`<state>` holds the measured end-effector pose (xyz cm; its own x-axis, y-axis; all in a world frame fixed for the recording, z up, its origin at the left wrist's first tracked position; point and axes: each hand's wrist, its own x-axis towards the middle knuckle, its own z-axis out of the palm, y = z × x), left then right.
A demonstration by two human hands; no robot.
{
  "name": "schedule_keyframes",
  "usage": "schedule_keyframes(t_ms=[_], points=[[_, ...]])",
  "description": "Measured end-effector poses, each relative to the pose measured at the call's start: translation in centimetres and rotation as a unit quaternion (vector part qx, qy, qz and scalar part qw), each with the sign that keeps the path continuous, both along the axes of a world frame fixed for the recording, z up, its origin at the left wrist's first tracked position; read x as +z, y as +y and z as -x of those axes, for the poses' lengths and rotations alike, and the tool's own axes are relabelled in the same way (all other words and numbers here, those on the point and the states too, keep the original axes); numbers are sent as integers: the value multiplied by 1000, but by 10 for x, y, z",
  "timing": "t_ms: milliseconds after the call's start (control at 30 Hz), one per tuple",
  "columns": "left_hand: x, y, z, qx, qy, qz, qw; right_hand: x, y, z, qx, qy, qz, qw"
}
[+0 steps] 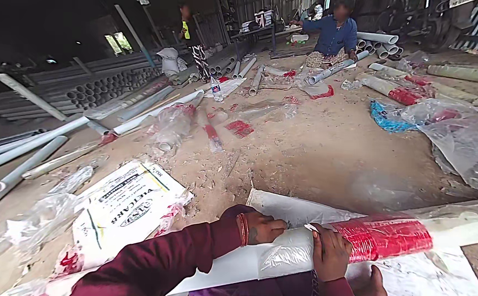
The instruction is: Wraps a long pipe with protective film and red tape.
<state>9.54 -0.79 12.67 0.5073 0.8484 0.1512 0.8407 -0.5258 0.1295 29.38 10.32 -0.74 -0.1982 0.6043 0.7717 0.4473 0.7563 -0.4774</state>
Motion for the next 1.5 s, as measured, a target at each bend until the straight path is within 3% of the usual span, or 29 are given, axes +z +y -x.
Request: schedule_keyframes(t_ms=[100,233,467,700,900,1067,1167,1333,1500], points=[[10,4,-5,79,-4,113,990,-1,0,-1,2,0,2,1000],[-4,-8,-5,136,-45,54,988,0,0,0,4,-1,3,1000],[3,-28,-24,226,-86,27,970,3,0,0,5,3,9,1000],[3,-69,-24,385,-114,-89,911,6,1,1,11,-3,15,1000],[-14,-104,-31,368,-96,-108,918,0,-4,-5,27,-26,48,998],[-32,-102,-50,370,-48,-73,925,-7,-4,-6,35,-28,60,997],[-34,-98,-50,371,-70,-48,925,-7,-3,-6,36,-25,55,998],[-46,-105,-63,274,-145,-85,947,-11,-2,-6,24,-11,29,999],[-39,-104,-57,292,-80,-108,947,-12,-2,-4,44,-8,34,998]])
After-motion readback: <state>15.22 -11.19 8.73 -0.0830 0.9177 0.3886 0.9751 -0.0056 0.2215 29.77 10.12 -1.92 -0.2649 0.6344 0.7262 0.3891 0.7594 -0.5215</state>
